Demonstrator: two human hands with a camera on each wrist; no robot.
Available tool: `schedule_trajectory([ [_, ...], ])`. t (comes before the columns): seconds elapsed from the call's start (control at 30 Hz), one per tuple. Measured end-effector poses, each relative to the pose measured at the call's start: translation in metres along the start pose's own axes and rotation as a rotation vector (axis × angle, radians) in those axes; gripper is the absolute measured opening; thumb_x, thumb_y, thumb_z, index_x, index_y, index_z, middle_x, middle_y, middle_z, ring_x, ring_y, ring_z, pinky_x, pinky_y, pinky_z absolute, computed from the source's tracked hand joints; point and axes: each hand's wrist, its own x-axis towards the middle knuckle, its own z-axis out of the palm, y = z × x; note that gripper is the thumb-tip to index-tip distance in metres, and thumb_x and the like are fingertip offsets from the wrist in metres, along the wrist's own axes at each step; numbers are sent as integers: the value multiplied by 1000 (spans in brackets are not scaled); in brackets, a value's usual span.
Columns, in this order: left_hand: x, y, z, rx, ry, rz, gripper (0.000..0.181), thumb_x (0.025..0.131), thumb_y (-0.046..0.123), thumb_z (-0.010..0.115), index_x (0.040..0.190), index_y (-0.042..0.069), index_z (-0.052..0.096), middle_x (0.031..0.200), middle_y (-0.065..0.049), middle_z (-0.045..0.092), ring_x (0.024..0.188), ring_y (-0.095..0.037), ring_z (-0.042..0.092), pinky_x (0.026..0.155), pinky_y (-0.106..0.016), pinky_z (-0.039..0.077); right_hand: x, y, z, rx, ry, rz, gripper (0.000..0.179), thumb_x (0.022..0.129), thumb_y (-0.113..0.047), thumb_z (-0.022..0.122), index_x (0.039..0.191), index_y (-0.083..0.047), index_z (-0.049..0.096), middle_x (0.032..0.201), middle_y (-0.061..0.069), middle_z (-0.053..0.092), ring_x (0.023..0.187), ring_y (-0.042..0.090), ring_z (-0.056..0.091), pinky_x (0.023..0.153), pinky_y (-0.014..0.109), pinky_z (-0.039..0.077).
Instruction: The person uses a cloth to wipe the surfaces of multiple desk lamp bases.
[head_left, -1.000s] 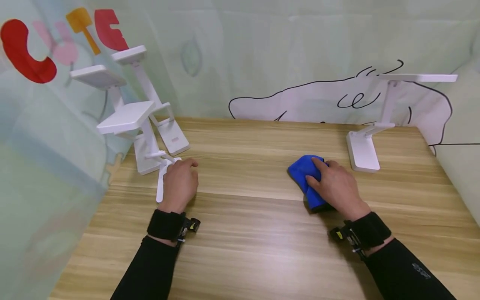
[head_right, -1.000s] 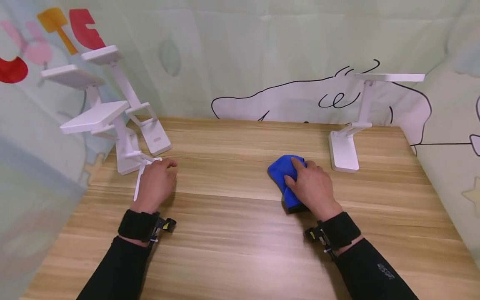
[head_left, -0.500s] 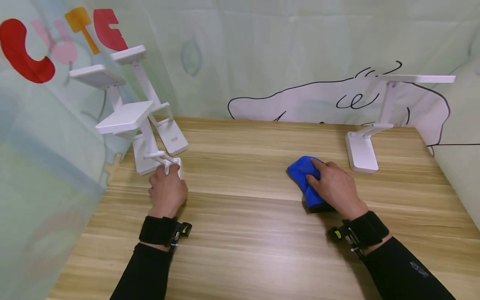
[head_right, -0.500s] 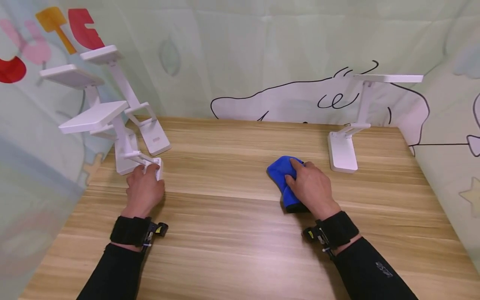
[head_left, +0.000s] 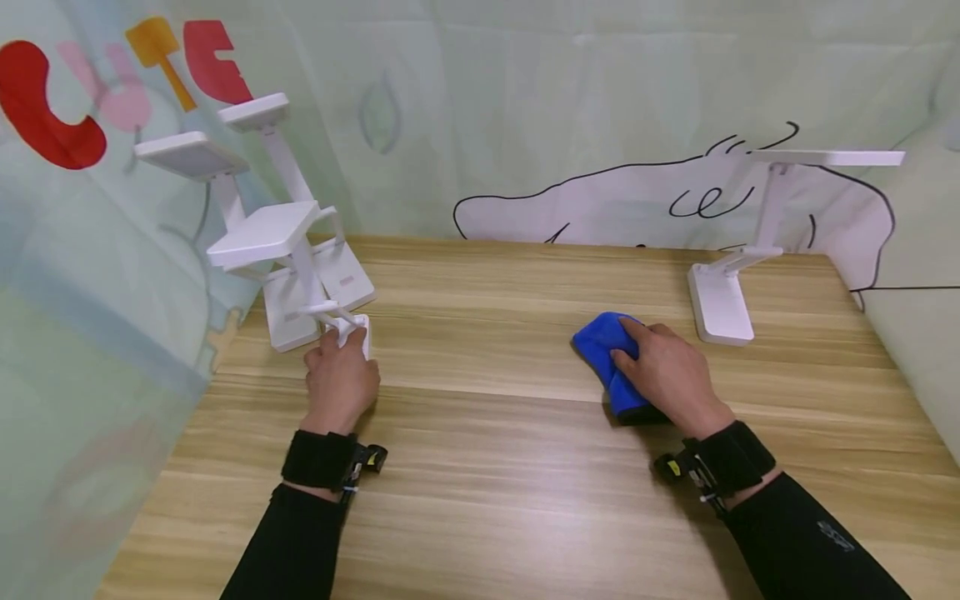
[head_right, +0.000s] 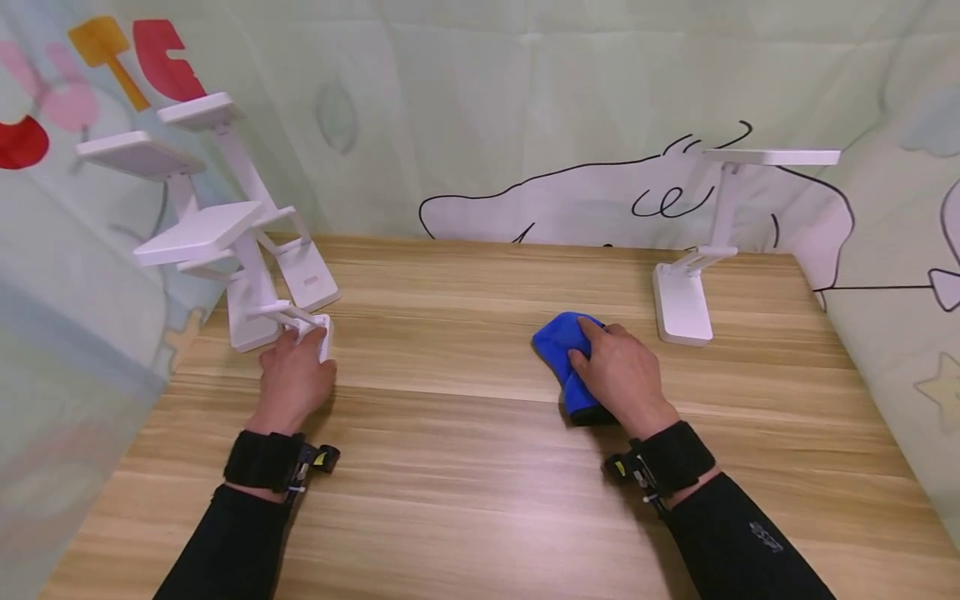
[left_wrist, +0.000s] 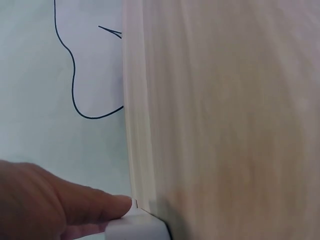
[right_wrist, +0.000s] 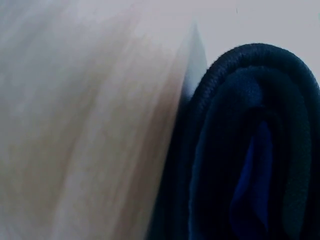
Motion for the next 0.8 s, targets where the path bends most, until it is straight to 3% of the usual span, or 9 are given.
schedule_trajectory([
  [0.2,4,7,5,3,21,73,53,99,9,61,150,-3,54,152,-39,41,138,-60,38,110,-71,34,-1,1,2,-7,16,-5,59,102,-28,67,151,2,53,127,35,65,107,49,69,80,64,58],
  [0.43,8,17,14,21,59,169,50,96,10,69,142,-6,60,143,-38,55,138,-52,47,113,-67,32,-1,2,3,62,38,17,64,102,-25,68,151,8,43,119,38,67,94,47,71,79,64,59],
  [0.57,9,26,17,26,44,187,51,97,14,73,141,-7,61,143,-36,56,139,-50,47,115,-66,32,-2,4,4,100,53,15,61,101,-22,69,147,9,43,119,38,67,93,47,72,78,63,59],
  [0.8,11,45,23,7,9,234,53,97,19,75,142,-6,61,144,-34,56,141,-47,47,119,-63,31,-4,5,3,96,63,-29,52,101,-16,68,145,5,50,124,37,67,106,50,70,84,64,57],
])
